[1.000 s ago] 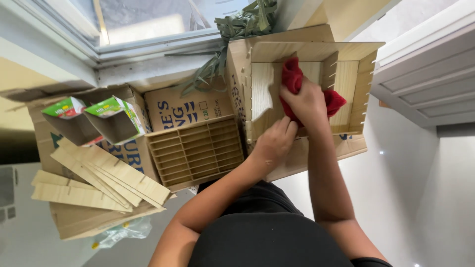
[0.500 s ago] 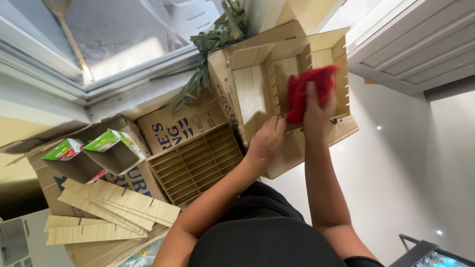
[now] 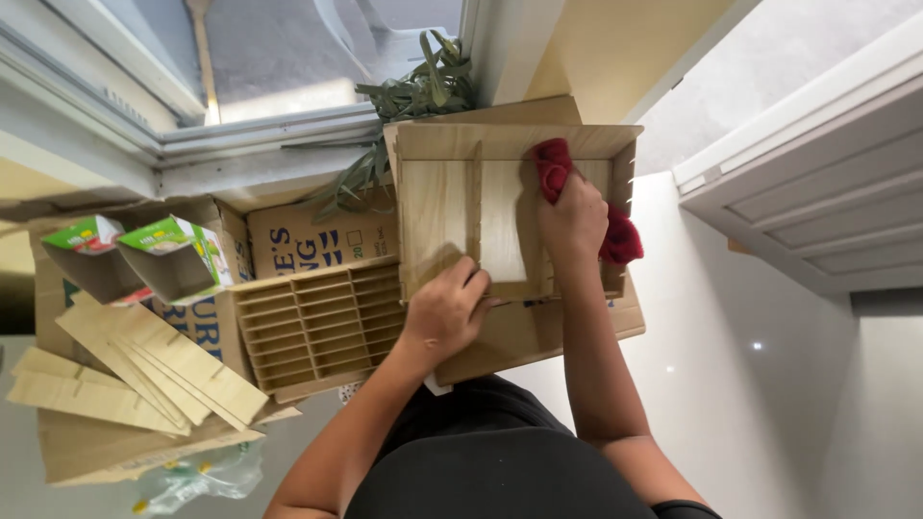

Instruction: Cleaning wooden slats with a red cloth and assembling them into a wooden divider frame.

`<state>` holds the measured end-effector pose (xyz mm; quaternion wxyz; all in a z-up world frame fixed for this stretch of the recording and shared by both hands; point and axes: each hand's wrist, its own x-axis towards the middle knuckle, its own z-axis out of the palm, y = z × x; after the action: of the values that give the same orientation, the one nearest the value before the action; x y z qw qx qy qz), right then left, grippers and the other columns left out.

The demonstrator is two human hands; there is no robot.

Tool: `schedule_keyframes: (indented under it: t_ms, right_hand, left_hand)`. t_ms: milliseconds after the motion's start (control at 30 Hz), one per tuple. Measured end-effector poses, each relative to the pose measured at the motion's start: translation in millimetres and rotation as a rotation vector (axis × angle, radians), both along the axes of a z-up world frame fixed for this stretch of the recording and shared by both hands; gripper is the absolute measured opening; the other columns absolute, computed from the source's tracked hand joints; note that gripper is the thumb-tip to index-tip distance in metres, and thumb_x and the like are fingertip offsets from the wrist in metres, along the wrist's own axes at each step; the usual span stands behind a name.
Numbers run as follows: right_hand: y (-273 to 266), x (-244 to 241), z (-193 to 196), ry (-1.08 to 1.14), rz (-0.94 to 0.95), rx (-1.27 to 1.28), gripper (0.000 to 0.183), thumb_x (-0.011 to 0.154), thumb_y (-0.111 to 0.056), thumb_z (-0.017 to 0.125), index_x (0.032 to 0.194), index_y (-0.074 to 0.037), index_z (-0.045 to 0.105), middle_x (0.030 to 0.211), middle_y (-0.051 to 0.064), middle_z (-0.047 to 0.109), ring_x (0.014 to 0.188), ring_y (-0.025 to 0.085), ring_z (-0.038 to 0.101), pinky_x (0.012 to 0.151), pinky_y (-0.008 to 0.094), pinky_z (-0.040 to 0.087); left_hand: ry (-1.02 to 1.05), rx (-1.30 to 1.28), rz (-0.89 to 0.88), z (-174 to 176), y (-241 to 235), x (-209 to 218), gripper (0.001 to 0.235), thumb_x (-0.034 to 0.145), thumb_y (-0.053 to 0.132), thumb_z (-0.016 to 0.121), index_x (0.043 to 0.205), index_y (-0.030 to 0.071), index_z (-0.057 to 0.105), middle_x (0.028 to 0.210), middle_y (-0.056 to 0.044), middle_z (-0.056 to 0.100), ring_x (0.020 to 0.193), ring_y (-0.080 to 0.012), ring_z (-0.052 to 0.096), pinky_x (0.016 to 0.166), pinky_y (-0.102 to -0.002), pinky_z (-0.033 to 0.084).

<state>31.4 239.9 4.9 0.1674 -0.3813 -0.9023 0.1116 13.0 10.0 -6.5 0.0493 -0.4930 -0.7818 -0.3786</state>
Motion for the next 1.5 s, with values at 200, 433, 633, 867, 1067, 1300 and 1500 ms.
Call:
schedule_keyframes:
  t_ms: [200,433,633,867,1067,1300,1500]
  right_hand:
    - [-8,23,33,-0.311,0.038,-0.415,0.048,0.105,-0.046,0.059,0.107,0.001,0.067,0.100,0.024,0.071,0.094,0.039,0.072,0.084,0.048,0.056]
    - [-4,52,5,0.280,0.395,-0.212,0.041,0.089,-0.015,0.074,0.120,0.005,0.057,0.097,0.024,0.069,0.086,0.041,0.068,0.072,0.048,0.054]
    - [-13,79,20,0.473,0.512,-0.404,0.037,0.092,-0.021,0.077,0.119,0.000,0.063,0.104,0.018,0.069,0.091,0.035,0.070,0.079,0.043,0.055]
    - [-44,114,37,0.122,0.920,0.127,0.051,0.081,-0.048,0.078,0.101,-0.003,0.070,0.107,0.013,0.070,0.107,0.031,0.066,0.085,0.043,0.053]
    - [-28,110,-9,-0.174,1.051,0.232,0.041,0.084,-0.043,0.075,0.101,-0.005,0.074,0.102,0.007,0.073,0.105,0.024,0.066,0.101,0.047,0.045]
    - [42,132,-100,0.500,0.885,-0.603,0.054,0.069,-0.029,0.084,0.115,-0.006,0.068,0.107,0.013,0.073,0.107,0.030,0.068,0.096,0.055,0.050]
    - [-18,128,-6,1.175,0.704,-1.366,0.071,0.089,-0.044,0.082,0.141,-0.005,0.052,0.134,0.015,0.062,0.124,0.030,0.064,0.108,0.044,0.059]
  left_hand:
    - [-0.027,-0.113,0.083,3,3,6,0.025,0.084,0.027,0.080,0.094,0.010,0.066,0.098,-0.009,0.061,0.082,-0.0273,0.069,0.069,-0.038,0.056]
    - [-0.068,-0.131,0.101,10,3,15,0.025,0.082,0.024,0.081,0.090,0.007,0.064,0.092,-0.011,0.061,0.079,-0.0304,0.069,0.067,-0.040,0.055]
    - [-0.132,-0.141,0.115,15,-3,45,0.025,0.083,0.023,0.081,0.089,0.005,0.065,0.092,-0.012,0.063,0.079,-0.0331,0.068,0.066,-0.041,0.056]
    - [-0.097,-0.131,0.199,19,-6,52,0.033,0.077,0.019,0.081,0.106,0.004,0.071,0.092,-0.012,0.064,0.077,-0.0324,0.069,0.065,-0.042,0.057]
    - [-0.051,-0.152,0.147,4,-10,50,0.033,0.074,0.011,0.080,0.103,0.000,0.069,0.101,-0.013,0.067,0.080,-0.0303,0.071,0.069,-0.039,0.059]
    - [-0.093,-0.090,0.143,11,-14,53,0.022,0.083,0.015,0.078,0.098,0.006,0.065,0.094,-0.009,0.064,0.083,-0.0294,0.071,0.071,-0.039,0.059]
    - [-0.053,-0.051,0.222,24,-27,62,0.031,0.086,0.020,0.076,0.112,0.007,0.066,0.101,-0.009,0.060,0.094,-0.0296,0.065,0.078,-0.042,0.056]
